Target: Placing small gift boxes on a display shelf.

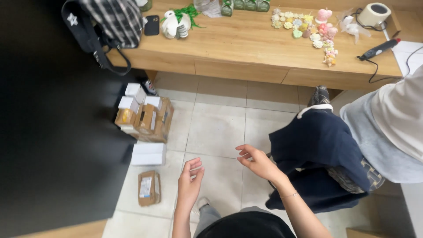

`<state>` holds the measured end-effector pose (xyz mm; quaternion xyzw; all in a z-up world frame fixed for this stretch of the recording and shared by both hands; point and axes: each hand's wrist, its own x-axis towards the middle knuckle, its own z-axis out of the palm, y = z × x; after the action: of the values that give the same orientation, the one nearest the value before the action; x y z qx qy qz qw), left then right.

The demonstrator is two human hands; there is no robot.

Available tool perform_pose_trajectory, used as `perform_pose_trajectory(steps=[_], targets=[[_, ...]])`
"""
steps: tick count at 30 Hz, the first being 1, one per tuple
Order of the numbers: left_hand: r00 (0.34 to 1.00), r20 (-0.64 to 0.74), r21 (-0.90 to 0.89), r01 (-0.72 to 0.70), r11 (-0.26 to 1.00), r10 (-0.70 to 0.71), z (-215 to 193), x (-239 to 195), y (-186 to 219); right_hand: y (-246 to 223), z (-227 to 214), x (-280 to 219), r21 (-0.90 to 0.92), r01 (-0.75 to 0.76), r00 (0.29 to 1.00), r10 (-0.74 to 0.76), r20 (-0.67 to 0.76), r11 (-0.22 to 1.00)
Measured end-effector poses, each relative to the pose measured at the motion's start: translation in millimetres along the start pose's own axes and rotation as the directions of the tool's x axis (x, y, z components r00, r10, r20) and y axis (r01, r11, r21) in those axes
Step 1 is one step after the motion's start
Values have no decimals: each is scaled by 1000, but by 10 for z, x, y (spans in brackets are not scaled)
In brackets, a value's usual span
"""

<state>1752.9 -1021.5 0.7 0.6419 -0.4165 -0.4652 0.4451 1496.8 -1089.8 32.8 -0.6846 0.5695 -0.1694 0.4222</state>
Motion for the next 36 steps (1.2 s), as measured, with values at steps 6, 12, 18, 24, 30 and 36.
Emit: perform_pose_trajectory(steps=[6, 12, 18, 24, 30, 36], targets=[[989, 144, 40, 21, 999, -27, -233, 831, 25, -275, 147, 475, 166, -59, 993, 76, -96, 984], [949, 312, 90, 19, 996, -46, -42, 1456, 155, -120, 4, 812, 184, -149, 972, 178, -156, 972], [924, 382, 90, -7, 996, -28, 205, 2233, 378, 25, -302, 1475, 205, -213, 948, 252, -193, 955], [932, 363, 127, -63, 990, 13, 440, 3332, 854, 99, -797, 2548, 227, -160, 957, 207, -202, 961], [941, 327, 81, -114, 990, 81, 820, 4251, 1153, 26, -1415, 3514, 222, -89, 973, 132, -187, 971], [934, 356, 114, -76, 991, 31, 1017, 4874, 1245, 75, -1641, 4175, 220, -151, 967, 190, -168, 964]])
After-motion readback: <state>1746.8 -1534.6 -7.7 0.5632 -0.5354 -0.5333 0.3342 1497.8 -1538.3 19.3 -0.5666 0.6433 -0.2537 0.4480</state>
